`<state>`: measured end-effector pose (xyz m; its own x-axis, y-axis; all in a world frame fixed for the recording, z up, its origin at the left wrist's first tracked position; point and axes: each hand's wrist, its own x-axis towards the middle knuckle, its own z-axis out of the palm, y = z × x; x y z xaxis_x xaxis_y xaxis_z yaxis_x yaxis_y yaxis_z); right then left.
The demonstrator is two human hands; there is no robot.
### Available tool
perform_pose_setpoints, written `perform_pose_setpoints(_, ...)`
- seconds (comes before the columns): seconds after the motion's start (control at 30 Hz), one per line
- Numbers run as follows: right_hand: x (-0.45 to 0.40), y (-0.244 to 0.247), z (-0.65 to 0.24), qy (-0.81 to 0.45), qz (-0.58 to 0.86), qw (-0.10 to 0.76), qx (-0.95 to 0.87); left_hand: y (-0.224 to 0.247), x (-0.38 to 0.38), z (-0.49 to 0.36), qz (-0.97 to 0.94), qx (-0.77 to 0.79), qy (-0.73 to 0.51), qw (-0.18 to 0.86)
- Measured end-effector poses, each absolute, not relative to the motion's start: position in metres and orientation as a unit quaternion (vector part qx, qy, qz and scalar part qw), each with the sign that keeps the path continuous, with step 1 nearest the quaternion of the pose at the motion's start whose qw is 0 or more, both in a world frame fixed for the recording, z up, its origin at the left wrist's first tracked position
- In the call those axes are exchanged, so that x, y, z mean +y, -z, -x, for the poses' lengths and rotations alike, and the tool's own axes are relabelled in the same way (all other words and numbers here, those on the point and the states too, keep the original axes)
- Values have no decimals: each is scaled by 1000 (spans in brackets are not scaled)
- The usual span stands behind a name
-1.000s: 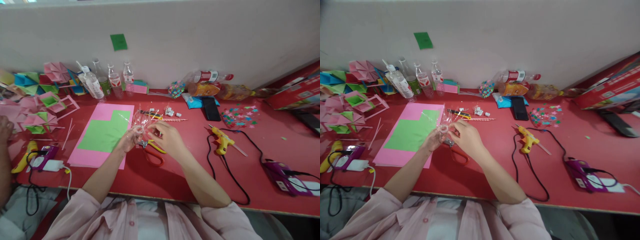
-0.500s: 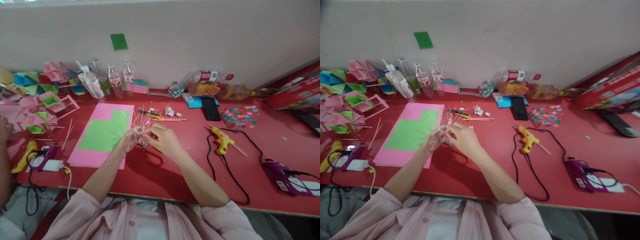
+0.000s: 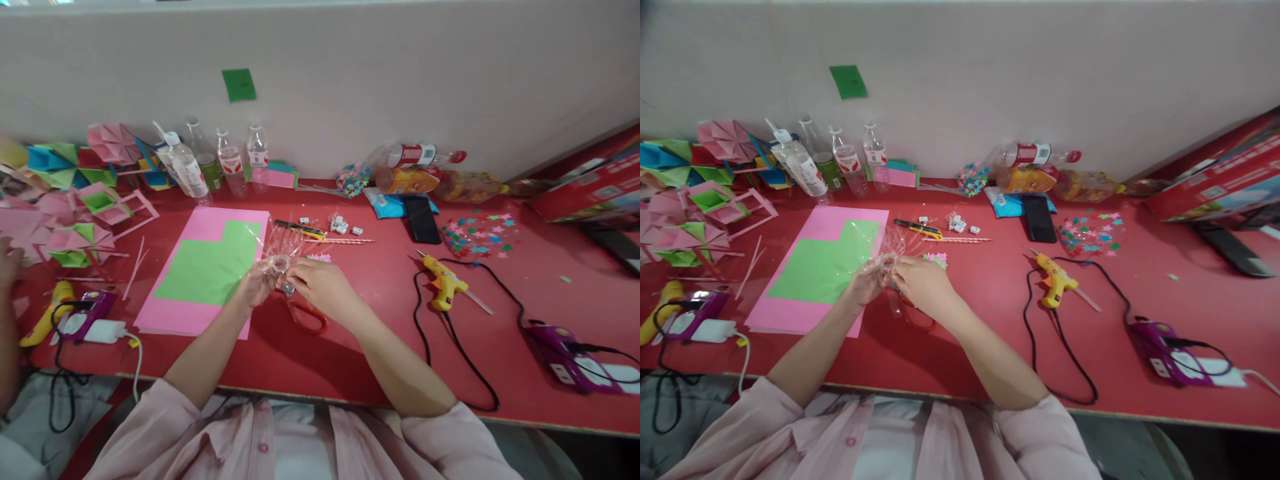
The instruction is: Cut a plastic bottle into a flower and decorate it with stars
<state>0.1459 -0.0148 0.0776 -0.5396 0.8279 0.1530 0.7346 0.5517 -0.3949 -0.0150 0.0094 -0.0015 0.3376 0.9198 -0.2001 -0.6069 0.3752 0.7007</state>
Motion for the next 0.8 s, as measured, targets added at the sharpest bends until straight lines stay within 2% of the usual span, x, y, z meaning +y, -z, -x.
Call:
perform_pose_setpoints(0.1, -16, -80, -147, -145, 451, 166, -865, -1, 10, 16, -261, 304, -481, 780)
perform_pose_setpoints(0.37, -26, -90, -149, -130, 456, 261, -841, 3, 13, 19, -245, 311, -476, 785)
perform_pose_setpoints(0.63, -33, -106, -159, -150, 439, 274, -842, 9, 16, 20, -229, 307, -487, 785)
perform_pose_setpoints(0.8, -34, -116, -171, -142, 435, 335, -823, 5, 14, 20, -255, 292, -469, 793)
